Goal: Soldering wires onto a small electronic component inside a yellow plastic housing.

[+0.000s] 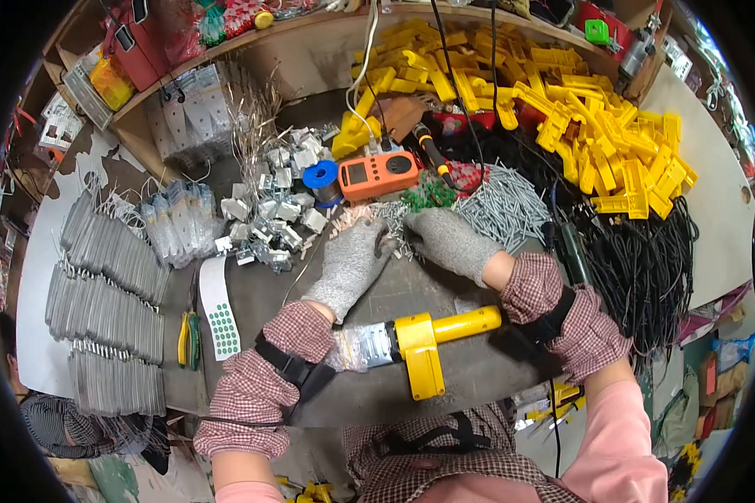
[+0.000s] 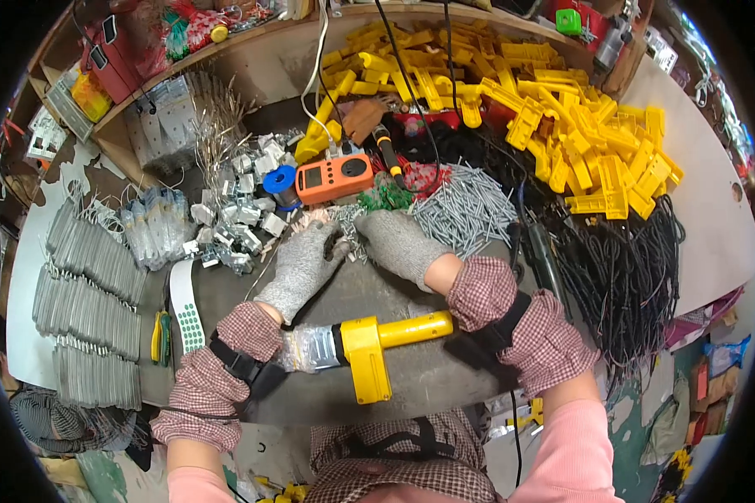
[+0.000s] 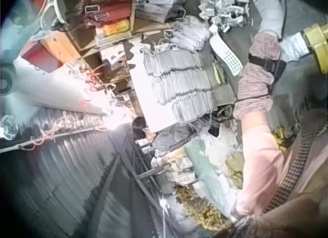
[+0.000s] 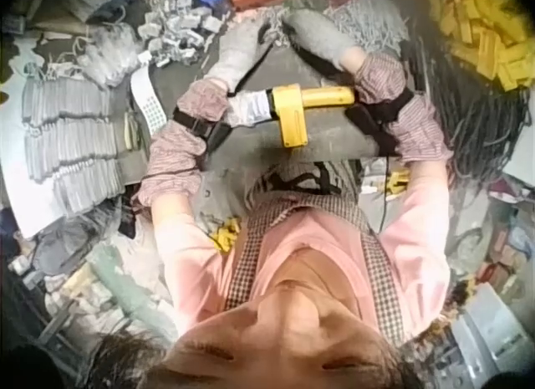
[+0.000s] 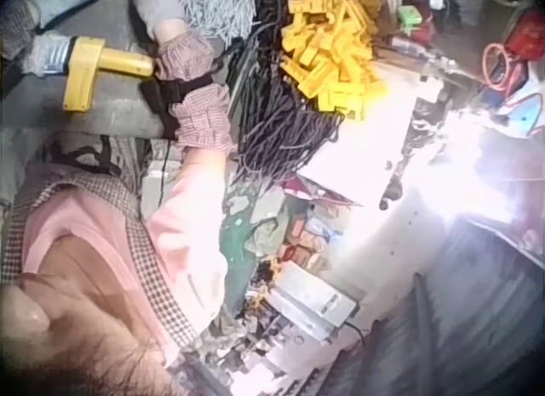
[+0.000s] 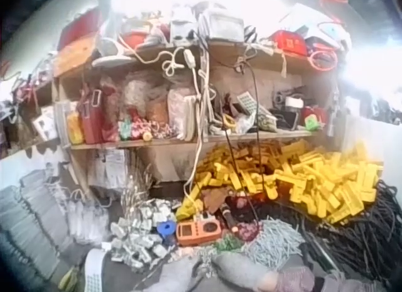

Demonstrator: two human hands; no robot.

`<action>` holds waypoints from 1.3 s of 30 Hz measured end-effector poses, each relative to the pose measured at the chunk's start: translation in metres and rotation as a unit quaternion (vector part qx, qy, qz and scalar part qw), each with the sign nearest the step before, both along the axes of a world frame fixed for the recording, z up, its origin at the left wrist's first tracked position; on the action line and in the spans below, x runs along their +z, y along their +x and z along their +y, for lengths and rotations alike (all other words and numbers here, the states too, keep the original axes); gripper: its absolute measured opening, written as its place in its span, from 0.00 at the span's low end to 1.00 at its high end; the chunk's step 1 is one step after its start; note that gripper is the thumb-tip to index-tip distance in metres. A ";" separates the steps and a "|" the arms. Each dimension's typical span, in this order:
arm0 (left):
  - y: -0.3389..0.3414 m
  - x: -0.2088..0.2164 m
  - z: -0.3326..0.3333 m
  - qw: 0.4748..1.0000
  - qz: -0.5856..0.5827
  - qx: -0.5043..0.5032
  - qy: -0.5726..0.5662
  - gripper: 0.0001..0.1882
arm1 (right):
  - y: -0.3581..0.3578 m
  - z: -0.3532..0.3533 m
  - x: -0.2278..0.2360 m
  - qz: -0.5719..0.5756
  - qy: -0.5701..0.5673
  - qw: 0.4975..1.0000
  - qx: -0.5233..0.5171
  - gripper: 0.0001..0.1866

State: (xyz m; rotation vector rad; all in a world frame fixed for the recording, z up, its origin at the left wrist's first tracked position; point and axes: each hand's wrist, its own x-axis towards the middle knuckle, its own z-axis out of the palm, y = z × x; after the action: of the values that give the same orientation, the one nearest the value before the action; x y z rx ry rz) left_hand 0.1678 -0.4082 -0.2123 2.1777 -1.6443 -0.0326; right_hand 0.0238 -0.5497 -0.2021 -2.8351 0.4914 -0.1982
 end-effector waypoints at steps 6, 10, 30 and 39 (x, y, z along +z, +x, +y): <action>0.026 -0.027 -0.002 0.996 0.032 0.058 -0.067 0.10 | 0.023 0.005 0.018 -0.169 0.241 0.953 0.077 0.12; 0.024 -0.029 -0.003 0.994 0.028 0.073 -0.070 0.09 | 0.018 -0.008 0.024 -0.141 0.124 0.981 0.053 0.13; 0.018 0.006 -0.038 0.955 0.277 -0.101 -0.035 0.13 | -0.016 -0.009 0.022 -0.083 0.013 0.995 -0.051 0.10; -0.041 0.029 -0.002 0.982 0.017 -0.137 0.132 0.07 | -0.098 0.007 0.046 -0.250 0.060 0.966 -0.035 0.10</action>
State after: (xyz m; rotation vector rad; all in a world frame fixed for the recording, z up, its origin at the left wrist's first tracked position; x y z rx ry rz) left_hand 0.1273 -0.4104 -0.1832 2.0991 -2.0055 -0.3865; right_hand -0.0742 -0.5425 -0.1558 -2.5160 0.4682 -0.8394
